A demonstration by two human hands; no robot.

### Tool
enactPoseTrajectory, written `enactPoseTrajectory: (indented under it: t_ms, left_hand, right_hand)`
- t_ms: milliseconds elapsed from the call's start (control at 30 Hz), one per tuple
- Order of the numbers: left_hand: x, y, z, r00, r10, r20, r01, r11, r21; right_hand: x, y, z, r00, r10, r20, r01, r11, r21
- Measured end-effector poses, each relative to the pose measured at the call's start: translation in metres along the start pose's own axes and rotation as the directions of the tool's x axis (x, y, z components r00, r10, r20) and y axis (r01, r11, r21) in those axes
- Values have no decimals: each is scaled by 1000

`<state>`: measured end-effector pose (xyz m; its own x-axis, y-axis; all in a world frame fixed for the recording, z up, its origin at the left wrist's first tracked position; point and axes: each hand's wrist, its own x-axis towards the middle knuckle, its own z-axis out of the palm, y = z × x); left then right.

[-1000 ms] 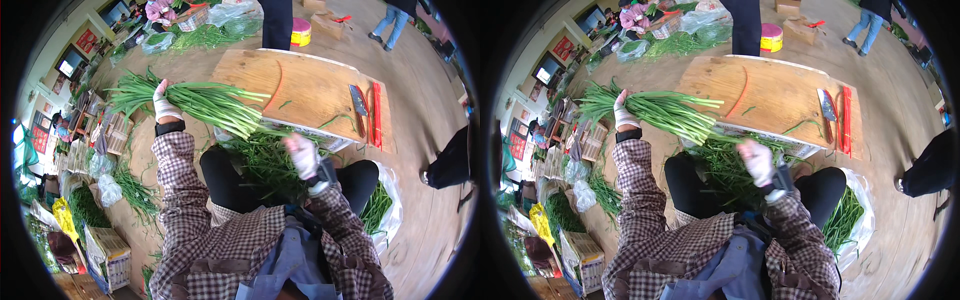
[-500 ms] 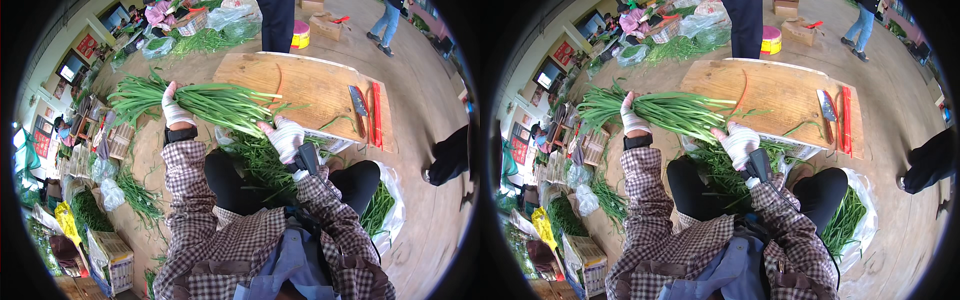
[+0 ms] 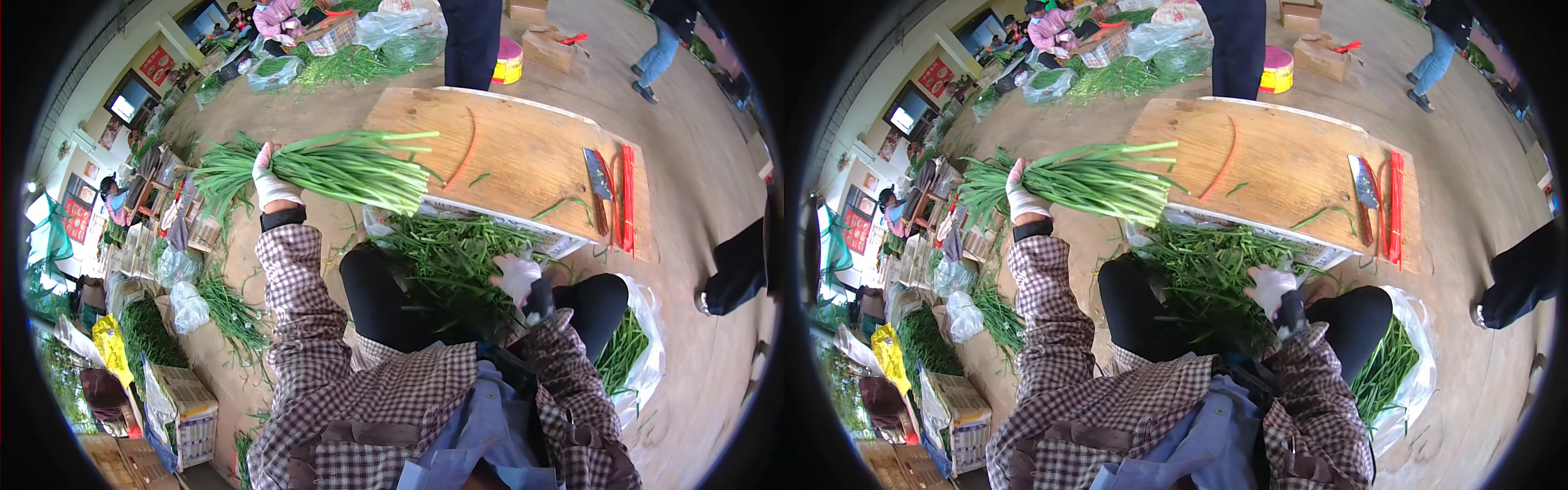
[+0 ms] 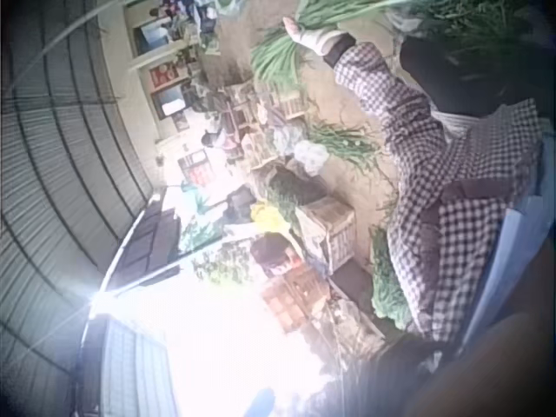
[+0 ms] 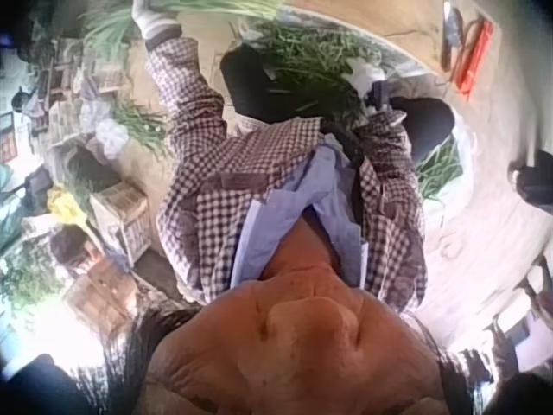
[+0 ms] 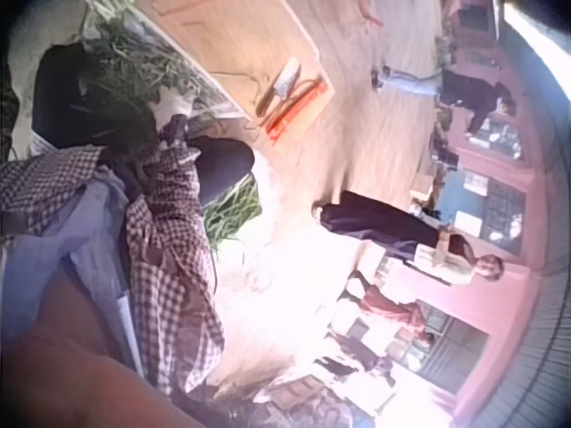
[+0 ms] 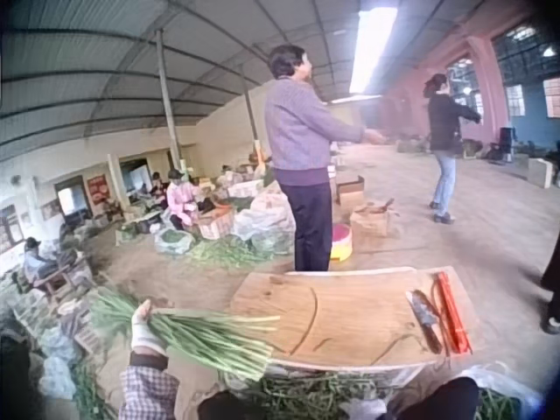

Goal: Sorting and bundling green leafy vegetables using red ties.

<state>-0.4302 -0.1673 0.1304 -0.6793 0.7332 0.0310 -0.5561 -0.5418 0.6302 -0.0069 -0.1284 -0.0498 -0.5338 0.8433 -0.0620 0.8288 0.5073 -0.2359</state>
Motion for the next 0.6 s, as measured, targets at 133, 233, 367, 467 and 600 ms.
enactPoseTrajectory:
  t_ms: [133,233,367,467,600]
  left_hand:
    - [-3,5,0,994,97,-49,-88,982,168]
    - [-13,-3,14,997,72,42,-78,982,173]
    - [-23,-14,29,995,-18,103,6,993,118]
    - [-23,-17,26,994,-19,107,2,987,160]
    - [-21,-14,15,989,24,148,-38,995,92]
  right_hand:
    - [6,-27,-52,833,-77,-547,238,944,230]
    - [26,-66,-99,711,-168,-683,499,804,322]
    - [54,-92,-107,738,-227,-635,567,720,401]
    - [47,-71,-85,810,-265,-523,506,766,397]
    - [14,-43,-75,942,107,-318,83,844,529]
